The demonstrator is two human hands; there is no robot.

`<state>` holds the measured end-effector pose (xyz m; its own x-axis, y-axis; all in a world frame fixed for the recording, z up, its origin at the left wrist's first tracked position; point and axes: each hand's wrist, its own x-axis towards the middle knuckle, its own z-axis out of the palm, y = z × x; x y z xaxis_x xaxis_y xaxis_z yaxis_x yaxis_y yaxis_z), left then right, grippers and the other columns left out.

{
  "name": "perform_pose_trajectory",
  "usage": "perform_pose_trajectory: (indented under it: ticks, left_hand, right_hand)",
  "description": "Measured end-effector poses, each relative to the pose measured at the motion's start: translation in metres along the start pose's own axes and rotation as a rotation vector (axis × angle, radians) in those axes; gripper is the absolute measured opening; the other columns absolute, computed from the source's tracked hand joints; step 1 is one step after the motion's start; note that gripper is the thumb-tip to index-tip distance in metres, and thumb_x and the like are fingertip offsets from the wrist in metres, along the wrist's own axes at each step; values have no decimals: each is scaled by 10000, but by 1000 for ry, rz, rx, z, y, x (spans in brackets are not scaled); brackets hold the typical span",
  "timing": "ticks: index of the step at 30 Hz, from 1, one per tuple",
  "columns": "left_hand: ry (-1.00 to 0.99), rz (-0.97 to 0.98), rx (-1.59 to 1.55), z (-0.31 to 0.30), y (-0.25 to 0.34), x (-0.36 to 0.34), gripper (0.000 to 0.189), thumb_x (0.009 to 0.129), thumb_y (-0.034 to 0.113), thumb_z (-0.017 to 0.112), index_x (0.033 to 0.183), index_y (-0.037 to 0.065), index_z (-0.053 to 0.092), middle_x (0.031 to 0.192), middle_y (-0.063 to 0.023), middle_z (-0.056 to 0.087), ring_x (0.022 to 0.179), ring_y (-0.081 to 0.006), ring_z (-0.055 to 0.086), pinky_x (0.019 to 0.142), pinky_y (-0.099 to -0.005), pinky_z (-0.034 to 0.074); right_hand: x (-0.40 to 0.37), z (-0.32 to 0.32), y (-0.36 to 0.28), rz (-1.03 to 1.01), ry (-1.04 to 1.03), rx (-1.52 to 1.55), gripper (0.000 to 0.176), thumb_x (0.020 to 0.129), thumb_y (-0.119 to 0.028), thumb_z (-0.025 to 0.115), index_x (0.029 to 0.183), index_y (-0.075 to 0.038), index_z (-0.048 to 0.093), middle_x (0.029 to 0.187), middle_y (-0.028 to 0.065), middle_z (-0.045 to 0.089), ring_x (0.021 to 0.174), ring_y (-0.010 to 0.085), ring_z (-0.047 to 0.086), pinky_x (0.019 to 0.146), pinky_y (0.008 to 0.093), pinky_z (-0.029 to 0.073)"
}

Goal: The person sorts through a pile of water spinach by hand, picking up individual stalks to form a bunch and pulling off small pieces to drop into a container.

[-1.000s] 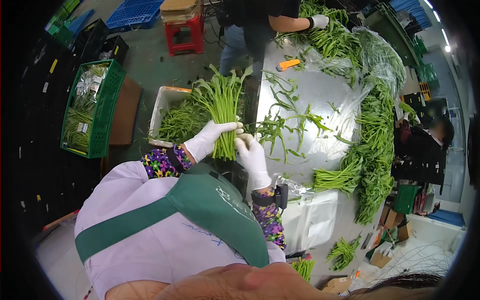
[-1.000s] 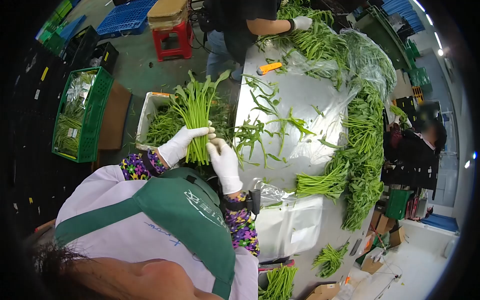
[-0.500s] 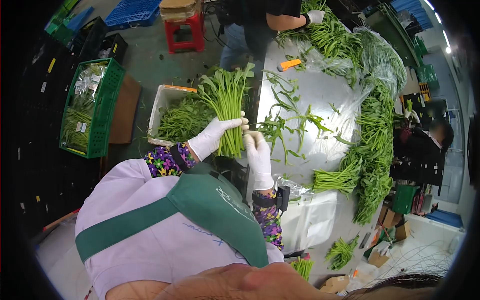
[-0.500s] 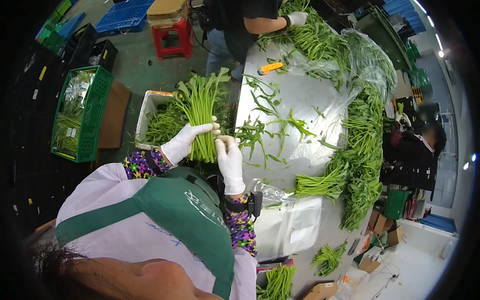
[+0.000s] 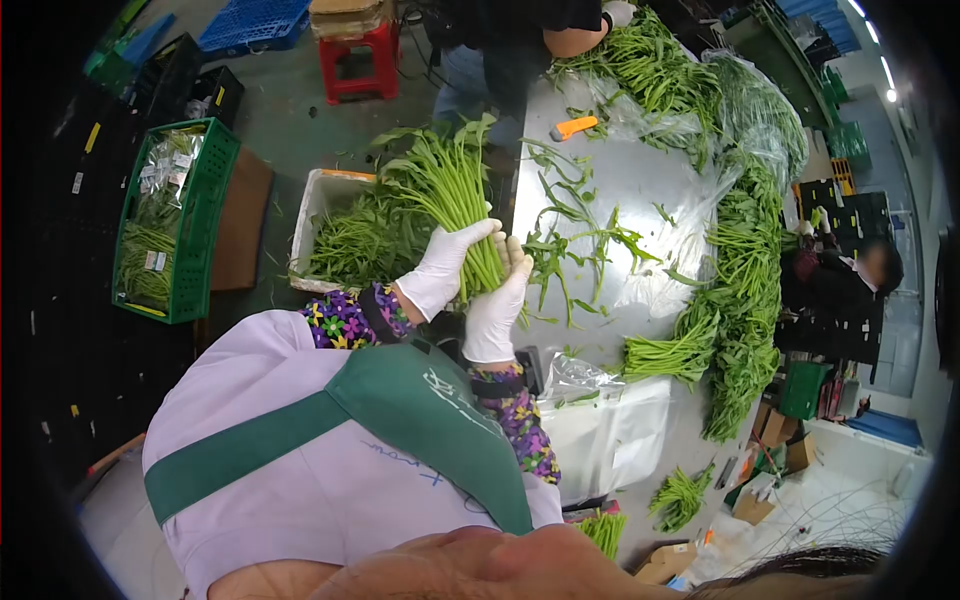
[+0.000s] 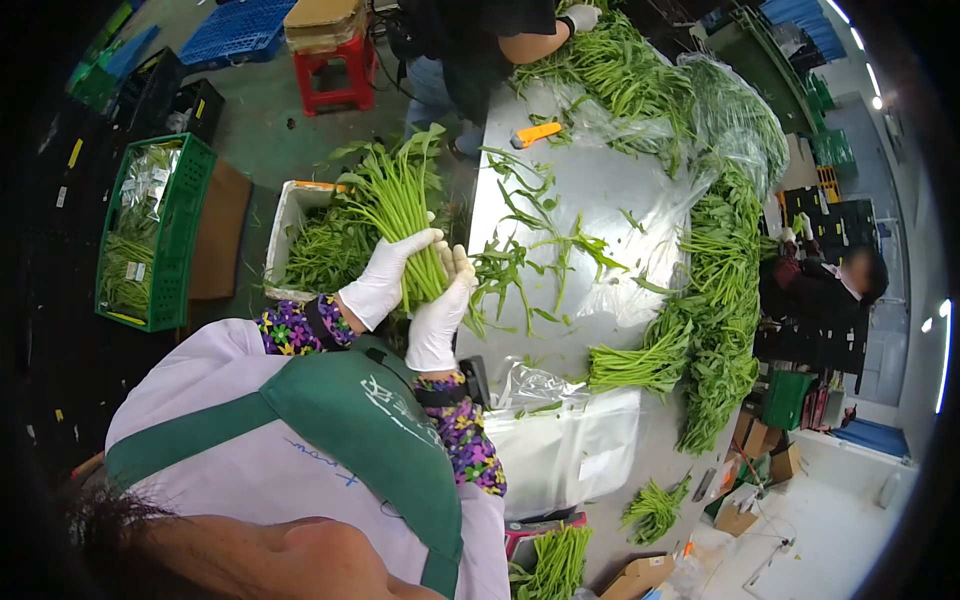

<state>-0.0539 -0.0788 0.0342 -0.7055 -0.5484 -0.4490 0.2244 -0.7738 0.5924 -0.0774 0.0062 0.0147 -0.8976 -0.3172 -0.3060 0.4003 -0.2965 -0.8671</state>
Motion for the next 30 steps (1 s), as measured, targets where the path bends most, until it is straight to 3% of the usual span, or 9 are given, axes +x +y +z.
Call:
perform_pose_trajectory:
  ticks: [2,6,7,10,15,19,25,26,30]
  left_hand:
    - [16,-10,19,-3,10,0,326,803,77,652,1103,29,532,909,-43,613,784,-133,607,692,-255,503]
    - [-2,69,154,-5,1,-2,309,810,51,639,1097,16,529,901,-43,605,776,-135,604,701,-255,502]
    - [-70,41,119,-5,-1,-3,323,805,42,630,1109,10,526,903,-44,601,806,-132,597,737,-255,494]
    - [-182,4,39,-5,6,-13,349,793,25,616,1128,3,520,918,-49,603,852,-131,586,785,-268,480]
    - [-244,113,383,-16,8,-16,360,780,10,600,1131,-8,521,960,-63,610,901,-147,582,837,-294,457]
    - [-211,177,511,-17,8,-21,379,757,9,621,1123,-6,526,943,-59,615,853,-146,594,798,-292,470]
    - [-394,-278,249,-20,-1,-22,379,810,118,624,1159,21,510,1041,-63,594,951,-149,564,855,-285,443]
    - [-495,-389,133,-20,-2,-27,390,819,128,619,1176,25,503,1080,-70,584,998,-151,550,883,-289,429]
    - [-814,-280,964,-43,18,-62,514,796,171,661,1243,17,459,1220,-98,525,1138,-207,482,976,-342,365]
  right_hand:
    - [3,-9,-18,-264,-79,-401,489,960,-288,365,1343,11,308,1276,202,418,1201,274,395,992,356,332]
    - [-8,-13,-28,-537,-515,-1013,952,709,-157,719,1405,42,101,1362,234,308,1246,299,348,1035,355,286]
    - [-11,-11,-25,-301,-521,-774,977,695,-130,726,1413,28,81,1368,221,308,1245,285,359,1022,335,308]
    - [-6,-10,-25,-287,-531,-694,979,679,-104,740,1415,7,104,1344,198,353,1211,255,404,996,323,343]
    - [-1,-15,-21,90,-629,-703,784,708,-94,726,1344,-2,277,1231,133,493,1074,199,516,897,302,425]
    - [-20,-3,-35,-115,-470,-949,567,707,-162,729,1171,33,468,1001,125,614,891,178,595,771,307,480]
    - [-28,-25,-36,-1,-309,-1051,426,719,-135,651,1084,47,532,880,131,642,816,175,609,747,298,477]
    - [-30,-35,-35,-25,-286,-910,440,708,-193,664,1070,26,542,874,169,646,832,263,639,743,340,484]
    - [-45,-78,-50,-34,-201,-770,389,700,-172,649,1039,3,572,892,191,638,882,283,627,769,325,480]
